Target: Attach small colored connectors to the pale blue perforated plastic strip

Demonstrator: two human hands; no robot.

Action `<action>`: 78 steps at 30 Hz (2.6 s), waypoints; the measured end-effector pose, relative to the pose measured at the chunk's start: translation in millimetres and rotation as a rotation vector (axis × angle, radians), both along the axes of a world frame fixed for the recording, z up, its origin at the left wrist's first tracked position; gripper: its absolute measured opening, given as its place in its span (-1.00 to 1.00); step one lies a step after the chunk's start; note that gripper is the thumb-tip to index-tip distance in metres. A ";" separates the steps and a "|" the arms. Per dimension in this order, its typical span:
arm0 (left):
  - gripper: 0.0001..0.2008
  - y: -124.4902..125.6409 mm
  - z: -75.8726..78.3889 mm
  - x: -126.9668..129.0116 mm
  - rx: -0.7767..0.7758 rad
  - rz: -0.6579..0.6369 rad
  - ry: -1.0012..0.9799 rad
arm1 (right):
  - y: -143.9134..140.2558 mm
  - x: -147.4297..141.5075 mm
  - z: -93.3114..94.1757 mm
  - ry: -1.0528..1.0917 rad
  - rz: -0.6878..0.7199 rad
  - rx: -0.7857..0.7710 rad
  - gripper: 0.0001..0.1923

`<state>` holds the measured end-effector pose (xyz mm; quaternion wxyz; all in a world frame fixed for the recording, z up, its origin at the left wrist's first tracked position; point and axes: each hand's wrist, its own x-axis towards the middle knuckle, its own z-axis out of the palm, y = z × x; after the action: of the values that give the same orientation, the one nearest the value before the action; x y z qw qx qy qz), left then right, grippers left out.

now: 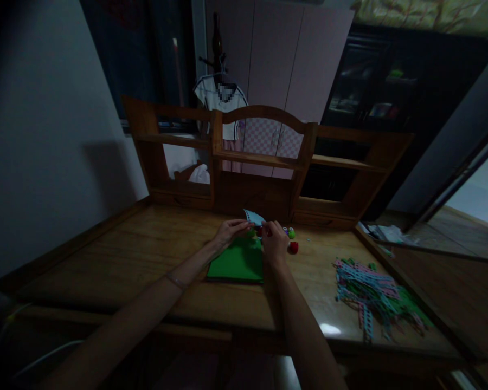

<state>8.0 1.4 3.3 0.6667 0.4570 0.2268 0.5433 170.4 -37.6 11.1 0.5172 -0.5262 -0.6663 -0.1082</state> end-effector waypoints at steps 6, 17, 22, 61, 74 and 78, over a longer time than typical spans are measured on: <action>-0.63 -1.9 1.8 -0.7 0.010 -0.001 0.019 | -1.5 -1.3 1.6 0.000 0.004 0.005 -0.85; -0.64 0.4 -0.3 -0.2 0.021 0.030 0.008 | -3.1 -2.4 2.1 -0.025 -0.006 -0.010 -0.84; -0.64 -3.0 3.6 -1.3 -0.007 0.030 0.028 | -3.4 -2.6 1.9 -0.017 -0.006 -0.009 -0.84; -0.55 14.0 -15.2 1.1 0.199 0.228 0.424 | 4.3 -1.5 2.8 0.872 0.475 -0.521 -0.56; -0.55 17.8 -19.9 0.8 0.247 0.228 0.465 | 6.0 5.2 2.3 0.882 0.369 -0.392 -0.57; -0.56 18.0 -20.2 0.4 0.251 0.228 0.426 | 2.9 2.6 6.0 0.850 0.353 -0.387 -0.57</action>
<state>8.4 19.4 -16.9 0.4766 0.6116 0.3429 0.5303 173.0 -34.7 17.1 0.6464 -0.4893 -0.4834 0.3303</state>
